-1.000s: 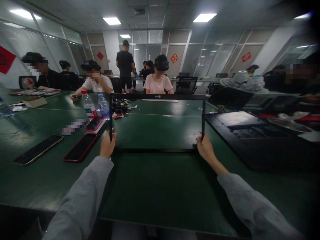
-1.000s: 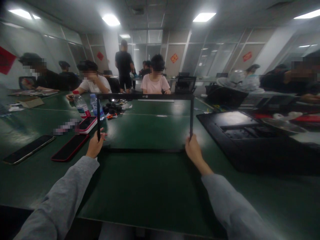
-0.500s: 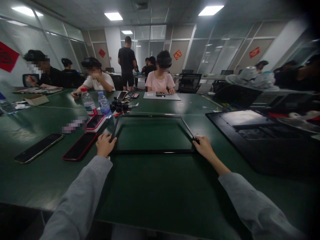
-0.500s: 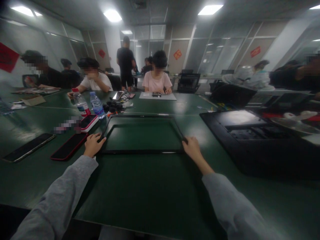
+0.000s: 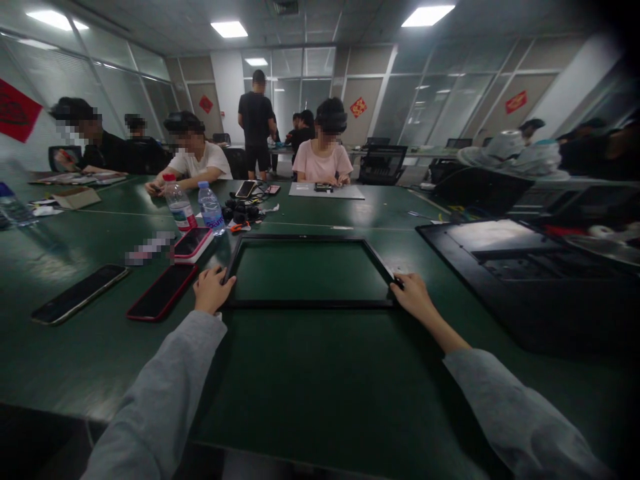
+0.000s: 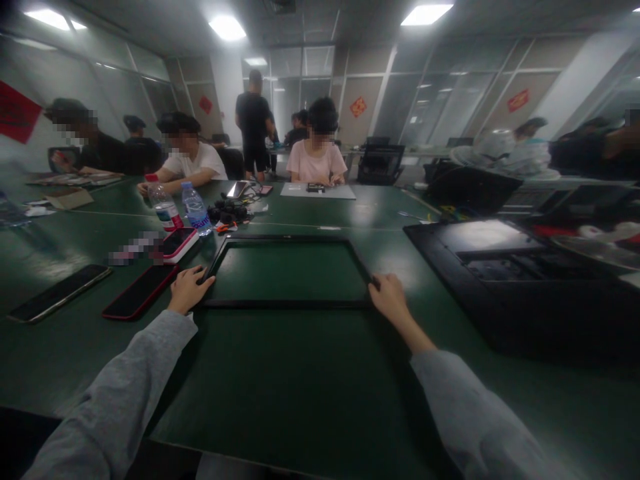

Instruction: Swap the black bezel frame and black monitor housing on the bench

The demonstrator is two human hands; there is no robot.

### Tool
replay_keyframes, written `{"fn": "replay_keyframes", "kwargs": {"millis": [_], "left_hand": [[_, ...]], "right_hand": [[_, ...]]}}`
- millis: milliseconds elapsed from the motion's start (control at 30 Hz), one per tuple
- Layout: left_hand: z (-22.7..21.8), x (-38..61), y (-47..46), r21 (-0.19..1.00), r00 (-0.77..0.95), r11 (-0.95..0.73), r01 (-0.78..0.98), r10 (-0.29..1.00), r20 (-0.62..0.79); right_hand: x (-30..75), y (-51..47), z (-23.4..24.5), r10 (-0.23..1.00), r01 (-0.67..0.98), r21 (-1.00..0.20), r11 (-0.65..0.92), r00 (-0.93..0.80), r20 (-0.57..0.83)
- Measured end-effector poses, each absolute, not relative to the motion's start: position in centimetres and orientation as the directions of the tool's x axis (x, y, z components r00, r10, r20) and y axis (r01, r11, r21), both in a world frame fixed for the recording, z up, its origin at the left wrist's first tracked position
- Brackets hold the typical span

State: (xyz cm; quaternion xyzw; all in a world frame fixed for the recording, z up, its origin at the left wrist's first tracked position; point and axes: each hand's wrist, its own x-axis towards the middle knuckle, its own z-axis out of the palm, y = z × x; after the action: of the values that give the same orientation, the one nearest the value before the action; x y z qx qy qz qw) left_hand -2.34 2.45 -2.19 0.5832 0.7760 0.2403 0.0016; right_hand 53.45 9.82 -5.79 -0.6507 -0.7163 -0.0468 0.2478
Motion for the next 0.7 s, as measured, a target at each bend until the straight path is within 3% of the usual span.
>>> {"fn": "replay_keyframes", "kwargs": {"millis": [700], "left_hand": [[-2.10, -2.37, 2.41, 0.352, -0.309, 0.205, 0.913, 0.912, 0.270]], "right_hand": [[53.35, 9.77, -5.83, 0.910, 0.955, -0.268, 0.129, -0.007, 0.414]]}}
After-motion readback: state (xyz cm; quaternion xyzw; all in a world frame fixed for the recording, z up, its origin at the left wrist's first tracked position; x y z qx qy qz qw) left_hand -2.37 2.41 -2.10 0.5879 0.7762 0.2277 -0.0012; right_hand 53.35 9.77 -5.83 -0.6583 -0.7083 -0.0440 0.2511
